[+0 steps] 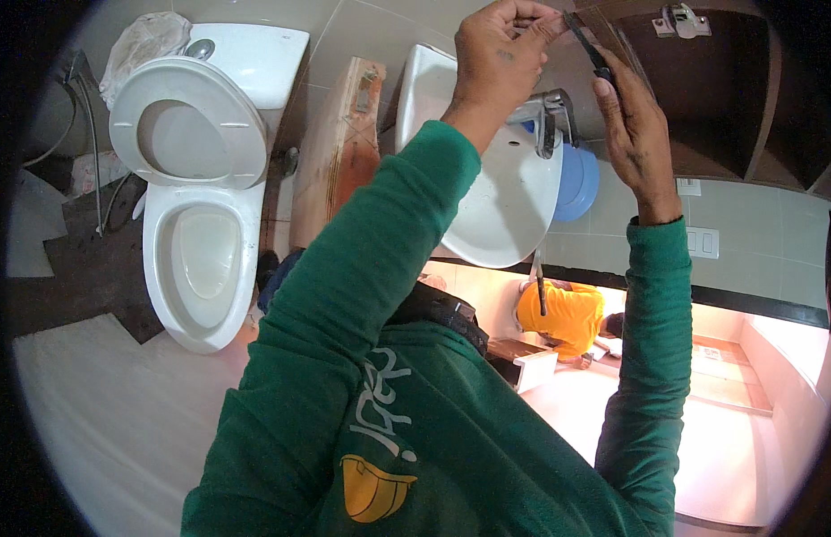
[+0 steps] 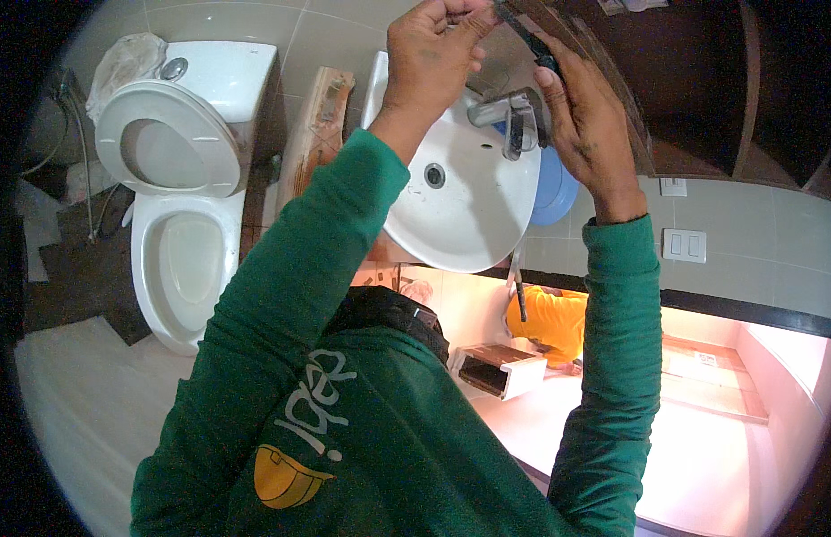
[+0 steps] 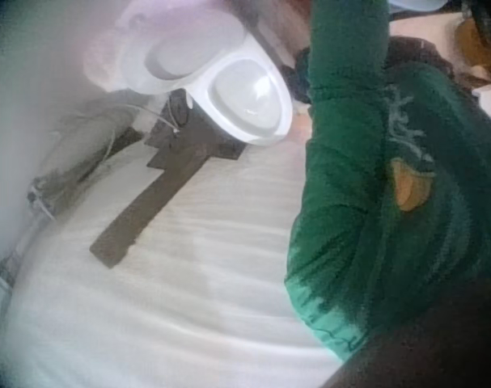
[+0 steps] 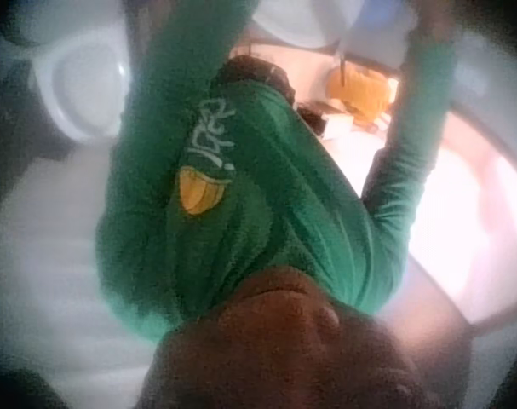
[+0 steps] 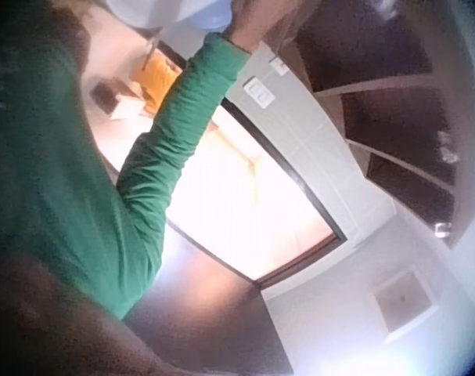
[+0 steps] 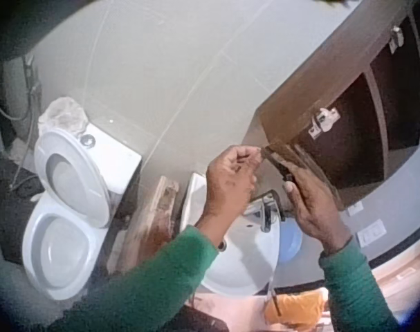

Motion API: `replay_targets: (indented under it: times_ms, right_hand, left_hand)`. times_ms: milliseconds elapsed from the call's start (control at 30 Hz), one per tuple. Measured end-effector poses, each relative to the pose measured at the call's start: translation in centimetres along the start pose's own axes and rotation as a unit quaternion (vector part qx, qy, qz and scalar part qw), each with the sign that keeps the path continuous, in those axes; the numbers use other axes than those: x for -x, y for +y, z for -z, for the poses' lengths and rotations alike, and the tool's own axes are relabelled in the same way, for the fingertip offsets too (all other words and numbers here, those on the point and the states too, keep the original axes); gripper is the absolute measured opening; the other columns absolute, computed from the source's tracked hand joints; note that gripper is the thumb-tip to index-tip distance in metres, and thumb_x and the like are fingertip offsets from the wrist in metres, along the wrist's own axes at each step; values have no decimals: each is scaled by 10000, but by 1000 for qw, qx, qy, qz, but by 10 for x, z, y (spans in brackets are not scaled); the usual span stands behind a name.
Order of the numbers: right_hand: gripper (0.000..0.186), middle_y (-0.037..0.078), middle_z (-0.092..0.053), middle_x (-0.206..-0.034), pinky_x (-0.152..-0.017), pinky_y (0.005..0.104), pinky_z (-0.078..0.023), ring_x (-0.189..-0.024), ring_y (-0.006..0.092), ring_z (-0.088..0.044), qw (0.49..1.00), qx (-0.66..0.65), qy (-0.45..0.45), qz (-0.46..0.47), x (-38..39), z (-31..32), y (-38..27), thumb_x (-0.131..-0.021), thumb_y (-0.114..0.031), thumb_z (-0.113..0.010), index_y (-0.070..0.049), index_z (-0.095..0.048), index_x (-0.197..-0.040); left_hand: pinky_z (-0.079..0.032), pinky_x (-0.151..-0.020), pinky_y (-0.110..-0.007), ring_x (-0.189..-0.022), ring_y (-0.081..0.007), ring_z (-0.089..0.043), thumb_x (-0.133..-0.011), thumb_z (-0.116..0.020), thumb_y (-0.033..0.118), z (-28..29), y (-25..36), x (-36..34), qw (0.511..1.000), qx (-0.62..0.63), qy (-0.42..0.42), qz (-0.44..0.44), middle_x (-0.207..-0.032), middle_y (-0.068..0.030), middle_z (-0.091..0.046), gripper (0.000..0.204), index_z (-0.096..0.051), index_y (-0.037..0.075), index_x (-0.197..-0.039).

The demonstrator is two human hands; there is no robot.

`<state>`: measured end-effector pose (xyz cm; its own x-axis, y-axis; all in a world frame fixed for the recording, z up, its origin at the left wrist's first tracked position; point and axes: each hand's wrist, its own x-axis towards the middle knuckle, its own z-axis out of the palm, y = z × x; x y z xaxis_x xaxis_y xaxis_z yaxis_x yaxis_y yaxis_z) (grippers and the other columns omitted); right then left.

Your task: The person installs a wooden wall cabinet above a bathroom sink. They use a utility knife to pry and adjust the cabinet's position, then use a hammer to drive nails into the wall to secure it. The person repeatedly checks the alignment and tightens the fit throughout the process.

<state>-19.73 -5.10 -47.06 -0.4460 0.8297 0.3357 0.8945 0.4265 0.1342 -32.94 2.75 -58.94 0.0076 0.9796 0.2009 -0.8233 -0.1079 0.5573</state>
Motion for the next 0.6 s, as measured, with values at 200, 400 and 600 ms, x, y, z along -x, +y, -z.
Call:
replay_targets:
  times_ms: [200, 400, 600]
  right_hand:
    - [382, 211, -688, -1211, -934, 419, -526, -1093, 364, -683, 999, -49, -4, -19, -2, 3, 1, -1060, -300, -576, -61, -625, -1354]
    - [248, 244, -662, -979, -769, 505, -527, -905, 451, -657, 998, 52, 19, -8, 1, 1, -14, -1045, -232, -584, -13, -578, -1161]
    - [231, 271, -641, -846, -653, 554, -500, -778, 491, -641, 994, 109, -15, 1, -6, 10, -30, -1043, -225, -576, -16, -489, -996]
  left_hand:
    - [-439, -515, -188, -592, -20, -531, -974, -744, 241, -4, -5, -3, 999, -26, 24, -37, -755, 42, -637, 214, -694, 41, -1030]
    - [-443, -521, -221, -607, -41, -541, -992, -717, 255, -3, -6, 1, 997, -55, 24, -55, -754, 36, -629, 206, -697, 52, -1019]
    - [-504, -544, -224, -642, -73, -617, -923, -795, 207, -9, -4, 10, 991, -78, 66, -88, -835, -18, -687, 239, -720, 16, -1046]
